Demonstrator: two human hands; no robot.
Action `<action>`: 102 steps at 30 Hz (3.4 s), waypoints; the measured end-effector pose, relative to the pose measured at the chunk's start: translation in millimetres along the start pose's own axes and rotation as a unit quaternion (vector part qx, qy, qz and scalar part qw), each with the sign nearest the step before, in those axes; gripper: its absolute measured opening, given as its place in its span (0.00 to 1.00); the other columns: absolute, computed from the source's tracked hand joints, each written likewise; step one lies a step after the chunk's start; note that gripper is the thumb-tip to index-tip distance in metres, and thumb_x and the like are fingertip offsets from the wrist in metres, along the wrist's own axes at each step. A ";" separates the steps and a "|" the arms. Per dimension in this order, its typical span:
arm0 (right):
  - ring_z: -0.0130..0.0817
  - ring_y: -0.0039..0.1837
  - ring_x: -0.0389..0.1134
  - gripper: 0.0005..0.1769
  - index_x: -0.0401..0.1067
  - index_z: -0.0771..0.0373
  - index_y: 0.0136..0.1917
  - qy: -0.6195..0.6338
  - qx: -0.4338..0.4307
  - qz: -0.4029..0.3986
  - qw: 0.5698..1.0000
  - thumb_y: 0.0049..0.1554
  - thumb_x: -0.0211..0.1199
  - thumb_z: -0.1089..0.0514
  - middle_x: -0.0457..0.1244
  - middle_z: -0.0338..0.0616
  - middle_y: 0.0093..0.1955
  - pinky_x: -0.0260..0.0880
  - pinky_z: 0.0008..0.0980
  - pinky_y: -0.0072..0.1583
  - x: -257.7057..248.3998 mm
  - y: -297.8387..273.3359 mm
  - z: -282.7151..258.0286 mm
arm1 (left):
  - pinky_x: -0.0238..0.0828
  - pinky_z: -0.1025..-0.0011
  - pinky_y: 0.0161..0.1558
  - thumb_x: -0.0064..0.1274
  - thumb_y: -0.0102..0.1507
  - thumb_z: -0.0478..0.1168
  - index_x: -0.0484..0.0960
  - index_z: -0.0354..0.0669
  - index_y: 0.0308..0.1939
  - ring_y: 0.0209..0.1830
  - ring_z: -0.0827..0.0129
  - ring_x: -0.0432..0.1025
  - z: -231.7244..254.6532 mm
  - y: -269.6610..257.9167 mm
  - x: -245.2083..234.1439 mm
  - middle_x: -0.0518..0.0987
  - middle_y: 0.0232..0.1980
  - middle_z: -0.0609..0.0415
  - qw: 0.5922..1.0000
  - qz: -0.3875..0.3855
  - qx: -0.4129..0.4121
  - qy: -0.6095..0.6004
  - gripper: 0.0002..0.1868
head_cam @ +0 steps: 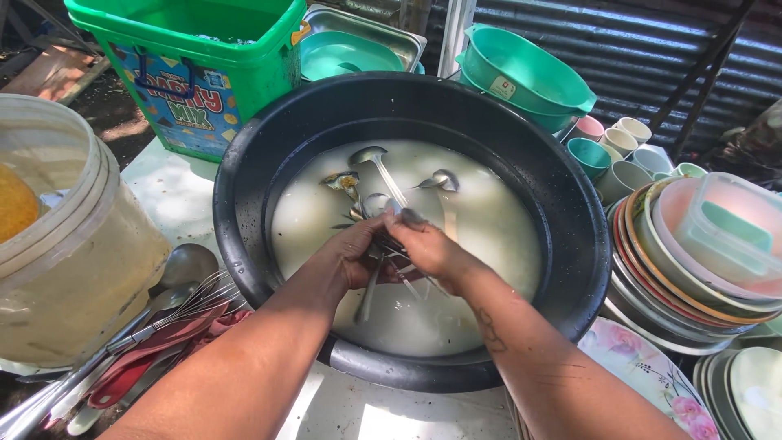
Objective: Washing various plates, bowls, and cutlery in a large basin of soapy water.
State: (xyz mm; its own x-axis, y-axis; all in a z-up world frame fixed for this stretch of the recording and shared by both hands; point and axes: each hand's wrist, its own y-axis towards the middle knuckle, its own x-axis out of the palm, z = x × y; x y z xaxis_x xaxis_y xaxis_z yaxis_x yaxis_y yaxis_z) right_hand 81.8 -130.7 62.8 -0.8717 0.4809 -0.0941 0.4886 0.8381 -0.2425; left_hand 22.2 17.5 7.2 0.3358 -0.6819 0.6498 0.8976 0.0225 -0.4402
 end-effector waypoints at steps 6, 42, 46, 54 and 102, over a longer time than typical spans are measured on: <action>0.38 0.52 0.71 0.35 0.67 0.55 0.67 -0.094 0.108 0.029 0.989 0.61 0.42 0.30 0.67 0.48 0.62 0.71 0.44 0.49 -7.3 -15.8 -24.6 | 0.78 0.47 0.48 0.38 0.70 0.56 0.75 0.47 0.53 0.46 0.56 0.80 -3.0 5.6 6.2 0.84 0.46 0.49 1.000 0.019 0.000 0.015 0.20; 0.32 0.37 0.64 0.32 0.71 0.61 0.53 0.144 0.181 0.180 0.956 0.61 0.49 0.30 0.63 0.43 0.39 0.73 0.38 0.45 -59.6 6.6 63.2 | 0.64 0.64 0.25 0.56 0.61 0.34 0.81 0.32 0.32 0.20 0.65 0.69 -30.4 62.0 -34.7 0.76 0.26 0.48 0.813 0.150 -0.018 0.562 0.06; 0.32 0.36 0.61 0.18 0.70 0.61 0.49 0.141 0.176 0.229 0.947 0.60 0.61 0.44 0.63 0.41 0.37 0.68 0.35 0.41 -83.0 26.3 97.7 | 0.77 0.65 0.33 0.60 0.58 0.33 0.88 0.34 0.38 0.27 0.61 0.80 -25.9 76.7 -50.0 0.85 0.32 0.46 0.535 0.010 -0.142 0.833 0.08; 0.37 0.39 0.69 0.19 0.74 0.69 0.44 -0.069 0.108 0.229 0.965 0.59 0.59 0.48 0.68 0.50 0.40 0.71 0.38 0.44 -102.3 27.5 121.2 | 0.78 0.62 0.44 0.59 0.57 0.38 0.88 0.31 0.43 0.37 0.57 0.80 -17.1 75.7 -61.1 0.85 0.41 0.40 0.638 0.149 -0.113 0.747 0.14; 0.54 0.67 0.66 0.39 0.68 0.53 0.66 -0.516 0.164 0.100 0.835 0.43 0.75 0.49 0.61 0.56 0.66 0.68 0.39 0.67 -69.8 -6.3 76.0 | 0.71 0.58 0.51 0.61 0.55 0.38 0.86 0.39 0.46 0.46 0.56 0.76 -14.3 60.5 -34.2 0.83 0.47 0.45 0.694 0.116 -0.102 0.703 0.15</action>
State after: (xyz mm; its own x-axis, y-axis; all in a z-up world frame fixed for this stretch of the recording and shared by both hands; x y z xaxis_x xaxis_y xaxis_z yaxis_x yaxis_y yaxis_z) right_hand 136.7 -189.1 -2.5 -0.4251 -0.0166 -0.9050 0.7387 0.5714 -0.3574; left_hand 60.9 31.7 -50.5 -0.2757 -0.7193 -0.6376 0.7583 0.2449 -0.6042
